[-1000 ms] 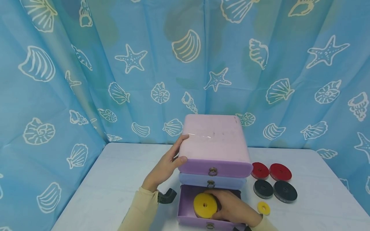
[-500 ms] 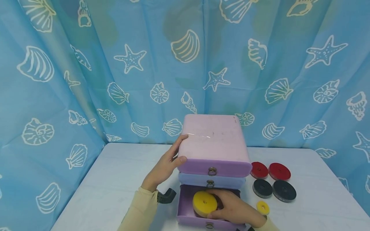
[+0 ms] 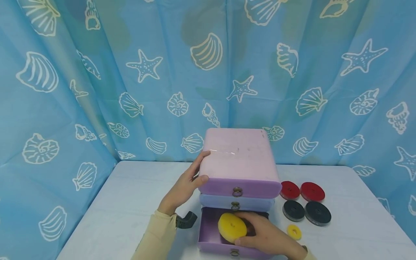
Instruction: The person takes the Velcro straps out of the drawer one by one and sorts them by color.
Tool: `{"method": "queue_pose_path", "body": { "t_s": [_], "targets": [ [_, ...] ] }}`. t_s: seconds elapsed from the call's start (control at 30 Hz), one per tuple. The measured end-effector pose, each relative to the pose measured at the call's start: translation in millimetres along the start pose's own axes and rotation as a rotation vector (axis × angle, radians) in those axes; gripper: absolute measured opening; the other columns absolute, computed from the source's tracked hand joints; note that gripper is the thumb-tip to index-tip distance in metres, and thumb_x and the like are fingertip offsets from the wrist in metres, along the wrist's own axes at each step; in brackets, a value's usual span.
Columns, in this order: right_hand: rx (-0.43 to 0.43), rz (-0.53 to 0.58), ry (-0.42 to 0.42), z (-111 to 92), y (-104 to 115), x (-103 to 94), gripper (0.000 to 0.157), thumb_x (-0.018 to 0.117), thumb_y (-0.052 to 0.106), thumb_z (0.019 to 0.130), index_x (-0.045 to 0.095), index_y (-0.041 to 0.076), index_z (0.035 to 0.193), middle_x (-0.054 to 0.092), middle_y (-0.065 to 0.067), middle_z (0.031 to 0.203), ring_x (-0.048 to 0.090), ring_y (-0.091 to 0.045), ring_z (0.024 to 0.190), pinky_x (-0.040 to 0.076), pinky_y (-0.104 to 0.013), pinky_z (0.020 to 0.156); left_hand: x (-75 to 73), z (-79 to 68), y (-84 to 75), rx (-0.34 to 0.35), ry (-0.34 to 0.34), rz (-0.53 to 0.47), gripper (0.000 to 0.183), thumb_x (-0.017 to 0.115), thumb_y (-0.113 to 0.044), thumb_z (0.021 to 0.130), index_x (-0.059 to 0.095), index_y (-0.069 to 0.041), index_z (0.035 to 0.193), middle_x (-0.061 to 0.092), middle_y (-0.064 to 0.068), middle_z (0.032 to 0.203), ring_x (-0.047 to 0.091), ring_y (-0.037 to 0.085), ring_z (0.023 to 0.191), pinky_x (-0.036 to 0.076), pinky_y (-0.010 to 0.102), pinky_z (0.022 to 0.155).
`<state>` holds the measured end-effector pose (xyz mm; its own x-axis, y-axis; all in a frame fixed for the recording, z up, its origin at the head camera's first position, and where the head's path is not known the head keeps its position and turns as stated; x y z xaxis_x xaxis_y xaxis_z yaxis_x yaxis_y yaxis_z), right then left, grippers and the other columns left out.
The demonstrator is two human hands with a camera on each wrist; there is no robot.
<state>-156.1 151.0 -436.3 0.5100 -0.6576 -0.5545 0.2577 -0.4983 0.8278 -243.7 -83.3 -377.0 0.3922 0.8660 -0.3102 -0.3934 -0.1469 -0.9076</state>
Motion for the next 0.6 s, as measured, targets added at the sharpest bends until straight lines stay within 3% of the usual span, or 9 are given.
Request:
{"method": "queue_pose_path", "body": {
  "t_s": [0.2,0.43,0.6],
  "targets": [
    [0.112,0.05,0.011,-7.5,4.2,-2.2,0.066,0.077,0.041,0.088,0.053,0.011,0.142,0.058,-0.006,0.137,0.057,-0.023,0.113,0.05,-0.052,0.098,-0.1,-0.6,-0.3,0.001,-0.001,0.005,0.071,0.056,-0.056,0.098,0.024,-0.04,0.158,0.015,-0.007,0.167,0.019,0.029,0.152,0.025,0.059,0.116],
    [0.299,0.123,-0.007,-19.7,6.0,-5.8,0.078,0.082,0.049,0.08,0.051,0.017,0.144,0.056,-0.006,0.137,0.055,-0.025,0.113,0.047,-0.061,0.097,-0.2,-0.6,-0.7,0.005,-0.001,0.005,0.071,0.056,-0.056,0.098,0.024,-0.039,0.159,0.016,-0.007,0.167,0.02,0.028,0.152,0.024,0.058,0.116],
    [0.355,0.112,-0.032,-27.2,5.3,-10.5,0.086,0.086,0.052,0.073,0.05,0.018,0.144,0.056,-0.005,0.136,0.056,-0.025,0.112,0.048,-0.062,0.096,0.1,-0.3,-0.7,0.008,0.002,0.002,0.071,0.056,-0.056,0.098,0.024,-0.04,0.159,0.016,-0.008,0.166,0.019,0.027,0.152,0.024,0.058,0.116]
  ]
}}
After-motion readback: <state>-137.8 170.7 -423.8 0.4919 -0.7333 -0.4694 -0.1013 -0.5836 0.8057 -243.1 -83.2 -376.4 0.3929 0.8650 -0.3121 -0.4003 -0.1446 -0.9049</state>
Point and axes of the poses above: each hand's wrist, its own z-axis towards the middle knuckle, its own x-axis out of the palm, y = z × x, the point moved 4 cm from there along z, towards the middle knuckle
